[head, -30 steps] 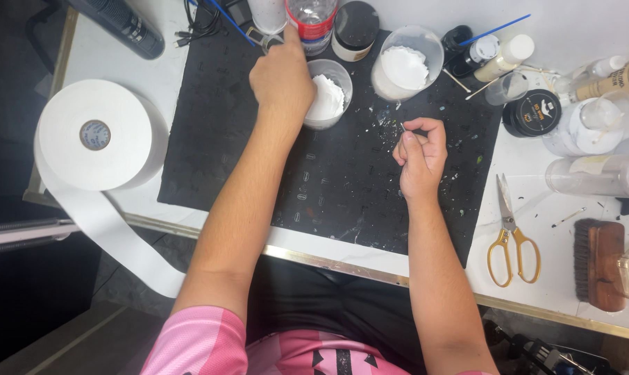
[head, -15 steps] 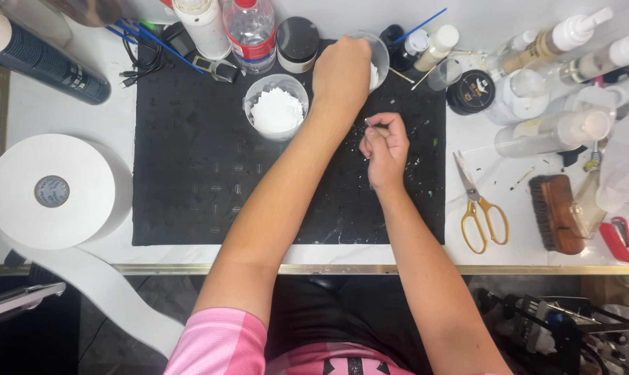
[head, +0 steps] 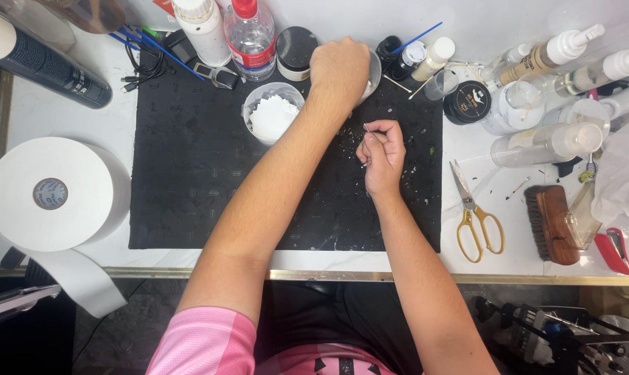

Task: The person repeatedly wipes a small metallic object with white wipes taken from a container on the table. The person handles the object and wipes one at a time, discarding used wipes into a second container.

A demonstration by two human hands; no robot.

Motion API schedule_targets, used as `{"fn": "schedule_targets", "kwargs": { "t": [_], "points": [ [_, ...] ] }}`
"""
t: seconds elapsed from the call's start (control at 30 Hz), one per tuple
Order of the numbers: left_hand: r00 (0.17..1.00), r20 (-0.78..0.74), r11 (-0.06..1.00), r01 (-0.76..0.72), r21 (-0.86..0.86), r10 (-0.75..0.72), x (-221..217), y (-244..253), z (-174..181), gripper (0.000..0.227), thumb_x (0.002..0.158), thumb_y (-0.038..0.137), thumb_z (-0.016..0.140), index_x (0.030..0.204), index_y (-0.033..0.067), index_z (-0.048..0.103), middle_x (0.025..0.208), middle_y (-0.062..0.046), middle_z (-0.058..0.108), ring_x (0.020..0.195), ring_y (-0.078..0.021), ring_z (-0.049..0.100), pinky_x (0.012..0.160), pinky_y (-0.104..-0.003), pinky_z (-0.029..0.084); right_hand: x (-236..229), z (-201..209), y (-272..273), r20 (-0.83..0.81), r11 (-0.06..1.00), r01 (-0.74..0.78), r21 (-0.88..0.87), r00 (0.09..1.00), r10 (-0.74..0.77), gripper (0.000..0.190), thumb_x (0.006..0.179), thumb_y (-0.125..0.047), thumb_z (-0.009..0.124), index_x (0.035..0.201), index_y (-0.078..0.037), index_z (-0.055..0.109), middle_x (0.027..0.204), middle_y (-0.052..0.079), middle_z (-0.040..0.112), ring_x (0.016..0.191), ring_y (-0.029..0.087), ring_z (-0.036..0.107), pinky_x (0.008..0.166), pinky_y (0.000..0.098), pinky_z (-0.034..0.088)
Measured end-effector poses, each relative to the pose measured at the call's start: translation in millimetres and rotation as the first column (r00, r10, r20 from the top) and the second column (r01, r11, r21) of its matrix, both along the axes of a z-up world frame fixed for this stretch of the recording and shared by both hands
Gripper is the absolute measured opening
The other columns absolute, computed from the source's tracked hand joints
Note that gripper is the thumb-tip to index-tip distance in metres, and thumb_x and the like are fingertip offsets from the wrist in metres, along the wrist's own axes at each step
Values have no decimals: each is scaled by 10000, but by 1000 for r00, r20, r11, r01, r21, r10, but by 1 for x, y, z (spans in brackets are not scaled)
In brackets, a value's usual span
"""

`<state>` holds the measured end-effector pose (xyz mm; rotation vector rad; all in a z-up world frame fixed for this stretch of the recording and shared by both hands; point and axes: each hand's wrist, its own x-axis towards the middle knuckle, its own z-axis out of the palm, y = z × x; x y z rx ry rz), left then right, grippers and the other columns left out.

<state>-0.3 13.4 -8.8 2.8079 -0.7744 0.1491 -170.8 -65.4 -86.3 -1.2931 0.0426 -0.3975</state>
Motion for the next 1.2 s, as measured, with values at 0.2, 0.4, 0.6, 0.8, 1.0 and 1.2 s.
{"fn": "schedule_targets", "kwargs": {
  "t": [0.2,0.4,0.6,0.8,1.0,1.2],
  "points": [
    [991,132,998,22,-52,-15,-4,8,2,97,733,97,744,825,91,776,801,-131,744,761,-319,763,584,-423,601,-2,0,-1,-7,999,-5,-34,1000,4,74,1066,-22,508,1140,-19,514,679,-10,442,605,81,406,590,254,382],
    [988,153,948,71,-309,-24,-14,30,10,141,755,179,796,867,96,775,721,-150,733,703,-341,741,590,-433,571,-1,-1,1,0,1000,2,-17,1000,-2,92,1059,-16,530,1151,-21,530,729,-8,490,637,62,425,598,248,398],
    [994,100,911,79,-404,-41,-25,40,27,114,813,241,788,889,159,810,796,-124,743,749,-335,725,685,-438,558,-3,-1,4,10,999,29,-35,1000,-29,99,1059,-21,581,1154,-18,557,830,6,572,692,60,475,626,230,407],
    [991,27,581,99,-808,-131,-101,83,33,143,981,112,667,1073,34,745,978,-161,714,911,-356,709,792,-430,550,-11,10,8,142,951,212,-225,973,-183,116,1077,-8,599,1193,-8,595,996,34,609,874,80,546,813,218,465],
    [982,144,601,187,-777,-120,-154,77,36,219,983,20,637,1192,53,689,1016,-128,667,945,-323,684,834,-409,540,-9,29,-27,182,833,141,-535,982,-50,110,1111,-47,577,1202,11,601,1004,55,621,898,91,598,838,230,496],
    [985,27,498,109,-860,-170,-151,54,9,179,1002,96,702,1168,40,668,1054,-106,698,944,-284,718,797,-364,576,-10,27,-38,172,937,168,-306,978,-119,83,1127,-43,586,1198,0,576,1010,50,634,925,107,610,877,243,500]
  ]
}}
